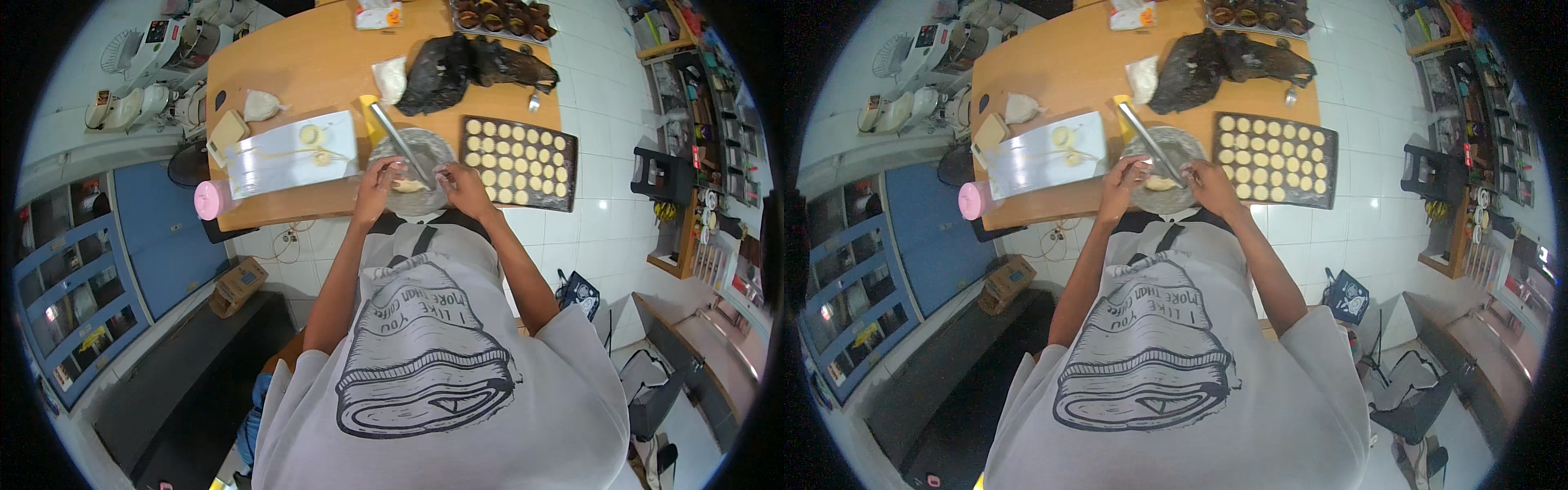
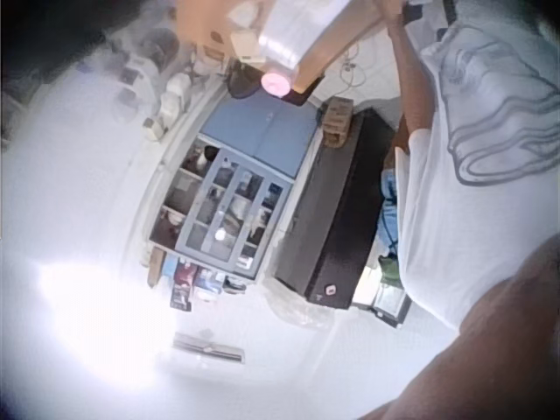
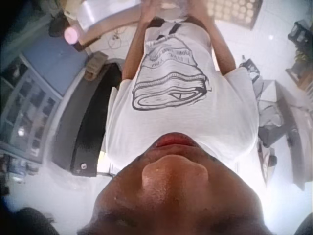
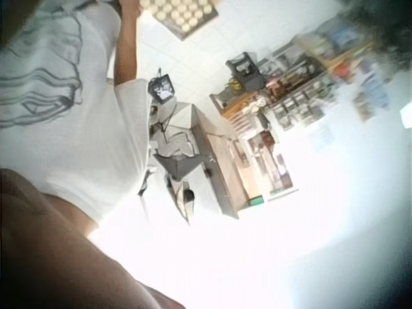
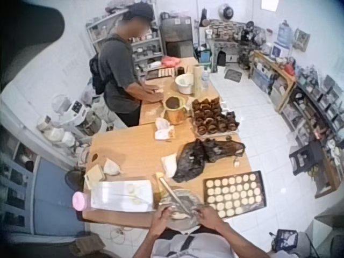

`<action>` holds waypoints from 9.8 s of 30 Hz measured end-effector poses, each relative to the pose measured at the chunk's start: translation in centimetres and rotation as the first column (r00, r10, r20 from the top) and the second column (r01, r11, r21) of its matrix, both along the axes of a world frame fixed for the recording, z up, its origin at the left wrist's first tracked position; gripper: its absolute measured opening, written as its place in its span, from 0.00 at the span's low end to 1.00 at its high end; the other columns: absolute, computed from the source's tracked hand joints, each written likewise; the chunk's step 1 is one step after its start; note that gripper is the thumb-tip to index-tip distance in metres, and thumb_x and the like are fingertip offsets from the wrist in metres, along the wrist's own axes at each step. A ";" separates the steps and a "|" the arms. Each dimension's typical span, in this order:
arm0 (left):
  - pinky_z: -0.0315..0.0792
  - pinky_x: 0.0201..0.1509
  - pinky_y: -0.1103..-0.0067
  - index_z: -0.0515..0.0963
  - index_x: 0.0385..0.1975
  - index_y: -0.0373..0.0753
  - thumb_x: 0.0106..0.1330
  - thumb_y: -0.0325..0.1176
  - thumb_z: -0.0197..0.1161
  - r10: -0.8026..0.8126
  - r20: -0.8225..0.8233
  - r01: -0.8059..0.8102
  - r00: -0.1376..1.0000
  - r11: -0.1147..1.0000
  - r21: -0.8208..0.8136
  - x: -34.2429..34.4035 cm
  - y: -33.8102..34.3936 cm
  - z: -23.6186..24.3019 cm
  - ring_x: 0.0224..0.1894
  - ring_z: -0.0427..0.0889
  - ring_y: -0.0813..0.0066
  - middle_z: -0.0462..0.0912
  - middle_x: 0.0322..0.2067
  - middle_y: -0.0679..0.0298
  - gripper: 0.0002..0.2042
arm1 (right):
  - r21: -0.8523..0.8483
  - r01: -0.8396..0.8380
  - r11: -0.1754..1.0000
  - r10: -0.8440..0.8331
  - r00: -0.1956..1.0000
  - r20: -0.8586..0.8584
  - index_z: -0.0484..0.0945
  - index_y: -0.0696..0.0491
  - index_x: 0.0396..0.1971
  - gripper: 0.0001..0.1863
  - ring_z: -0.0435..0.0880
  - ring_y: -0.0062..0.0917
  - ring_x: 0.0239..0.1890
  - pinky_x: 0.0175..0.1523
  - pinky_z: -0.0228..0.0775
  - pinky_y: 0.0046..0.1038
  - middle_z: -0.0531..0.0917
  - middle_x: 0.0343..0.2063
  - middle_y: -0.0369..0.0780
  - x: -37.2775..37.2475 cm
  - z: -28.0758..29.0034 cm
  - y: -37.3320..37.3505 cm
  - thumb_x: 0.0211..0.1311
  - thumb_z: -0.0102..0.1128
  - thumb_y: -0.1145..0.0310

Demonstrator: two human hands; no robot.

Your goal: The person flattens dough rounds, adds a portion of filling by hand, shapes them into balls, and places them onto a baking tray, occasionally using a metal scraper to assist with the dough.

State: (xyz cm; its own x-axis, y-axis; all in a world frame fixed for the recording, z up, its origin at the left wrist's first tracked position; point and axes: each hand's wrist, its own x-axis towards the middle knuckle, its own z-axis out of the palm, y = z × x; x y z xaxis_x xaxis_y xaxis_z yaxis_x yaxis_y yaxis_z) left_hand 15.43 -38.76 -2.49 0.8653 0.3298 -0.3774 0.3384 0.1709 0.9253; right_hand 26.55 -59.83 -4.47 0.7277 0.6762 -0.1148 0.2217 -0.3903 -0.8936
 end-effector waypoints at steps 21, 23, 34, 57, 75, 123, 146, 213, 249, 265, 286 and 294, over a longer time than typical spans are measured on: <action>0.77 0.52 0.73 0.78 0.55 0.36 0.73 0.35 0.61 -0.679 0.087 0.676 0.729 0.734 0.066 -1.6 12.0 -1.7 0.44 0.85 0.71 0.85 0.44 0.60 0.15 | -0.526 0.311 0.791 -0.235 0.949 0.208 0.78 0.61 0.49 0.20 0.82 0.52 0.49 0.54 0.76 0.45 0.81 0.49 0.54 -9.7 -4.2 7.8 0.52 0.61 0.78; 0.77 0.53 0.71 0.77 0.56 0.34 0.72 0.38 0.62 -0.795 -0.020 0.764 0.606 0.574 0.295 -0.9 10.3 -3.0 0.43 0.87 0.65 0.85 0.47 0.54 0.18 | -0.596 0.285 0.751 -0.212 0.959 0.190 0.77 0.60 0.52 0.24 0.82 0.51 0.51 0.54 0.76 0.46 0.81 0.51 0.53 -9.8 -5.2 7.5 0.52 0.62 0.76; 0.77 0.55 0.58 0.79 0.47 0.27 0.68 0.39 0.63 -0.831 -0.384 0.875 0.401 0.224 0.429 1.7 6.6 -6.9 0.40 0.87 0.49 0.81 0.49 0.42 0.19 | -0.780 0.015 0.625 0.265 0.936 0.230 0.72 0.54 0.54 0.24 0.87 0.43 0.44 0.45 0.81 0.44 0.80 0.48 0.46 -8.2 -10.3 9.6 0.55 0.62 0.76; 0.74 0.59 0.56 0.77 0.49 0.34 0.57 0.23 0.62 -0.597 -0.394 0.683 0.699 0.396 0.613 1.0 1.5 -12.2 0.54 0.78 0.40 0.70 0.59 0.45 0.17 | -0.560 0.013 0.829 0.121 0.972 0.202 0.75 0.56 0.47 0.16 0.86 0.48 0.43 0.47 0.80 0.47 0.84 0.42 0.50 -6.6 -8.3 7.2 0.56 0.56 0.77; 0.75 0.60 0.58 0.84 0.41 0.37 0.64 0.25 0.56 -0.590 -0.430 0.693 0.683 0.338 0.637 2.0 0.1 -12.7 0.58 0.78 0.45 0.77 0.57 0.47 0.11 | -0.315 0.388 0.866 -0.397 0.917 0.038 0.86 0.59 0.33 0.09 0.85 0.50 0.32 0.42 0.79 0.42 0.85 0.29 0.56 -7.7 -4.3 5.5 0.52 0.62 0.75; 0.80 0.52 0.75 0.80 0.53 0.34 0.77 0.39 0.57 -0.231 0.078 0.240 0.970 0.959 -0.151 -7.7 26.7 -1.4 0.44 0.84 0.72 0.84 0.46 0.60 0.16 | 0.079 0.315 0.946 -0.324 0.892 0.314 0.83 0.62 0.45 0.13 0.87 0.33 0.43 0.42 0.79 0.31 0.84 0.38 0.47 -13.1 2.1 28.8 0.62 0.66 0.76; 0.78 0.58 0.76 0.79 0.51 0.27 0.75 0.39 0.61 -0.236 0.015 0.214 0.972 0.847 -0.486 -9.4 28.2 2.1 0.50 0.83 0.72 0.84 0.48 0.59 0.18 | 0.091 0.169 0.981 -0.192 0.900 0.392 0.83 0.59 0.44 0.16 0.80 0.46 0.40 0.44 0.74 0.40 0.80 0.35 0.48 -14.0 3.1 32.6 0.52 0.62 0.82; 0.58 0.75 0.66 0.60 0.72 0.51 0.79 0.57 0.40 0.331 0.339 -0.107 0.880 0.836 -0.538 -2.9 24.2 3.1 0.72 0.61 0.74 0.62 0.70 0.63 0.27 | 0.215 0.194 0.957 -0.177 0.979 -0.097 0.56 0.55 0.74 0.33 0.42 0.37 0.80 0.80 0.29 0.36 0.55 0.75 0.45 -12.5 9.8 39.4 0.81 0.27 0.49; 0.49 0.79 0.66 0.47 0.78 0.47 0.79 0.60 0.36 0.354 0.092 -0.111 0.931 0.513 -0.851 -1.0 25.5 9.1 0.77 0.54 0.63 0.54 0.76 0.66 0.34 | -0.080 0.072 0.994 -0.036 0.924 0.381 0.41 0.55 0.78 0.39 0.32 0.55 0.79 0.74 0.20 0.66 0.38 0.77 0.56 -9.3 12.7 40.7 0.75 0.40 0.52; 0.36 0.81 0.66 0.42 0.79 0.45 0.70 0.75 0.30 0.325 0.310 -0.044 0.894 0.750 -0.660 -1.2 26.0 13.3 0.80 0.43 0.61 0.45 0.79 0.63 0.47 | 0.262 0.071 0.962 -0.072 0.997 -0.005 0.43 0.52 0.78 0.38 0.32 0.41 0.81 0.79 0.21 0.45 0.40 0.79 0.47 -11.1 13.9 39.3 0.79 0.30 0.44; 0.43 0.77 0.49 0.59 0.73 0.36 0.77 0.41 0.47 -0.079 -0.152 0.166 0.985 0.210 0.964 -10.4 33.8 -2.9 0.78 0.50 0.49 0.54 0.75 0.50 0.28 | 0.177 0.249 0.952 -0.289 0.545 0.787 0.60 0.66 0.70 0.28 0.53 0.48 0.77 0.79 0.34 0.51 0.59 0.73 0.56 -7.8 13.2 39.5 0.72 0.40 0.72; 0.48 0.76 0.51 0.61 0.72 0.37 0.76 0.40 0.47 -0.065 -0.029 0.043 0.998 0.238 0.970 -11.2 34.7 -2.0 0.76 0.54 0.50 0.59 0.73 0.50 0.27 | -0.371 -0.107 0.922 0.302 0.799 0.519 0.52 0.59 0.75 0.38 0.41 0.52 0.79 0.77 0.35 0.58 0.46 0.76 0.55 -13.1 0.1 41.1 0.74 0.43 0.50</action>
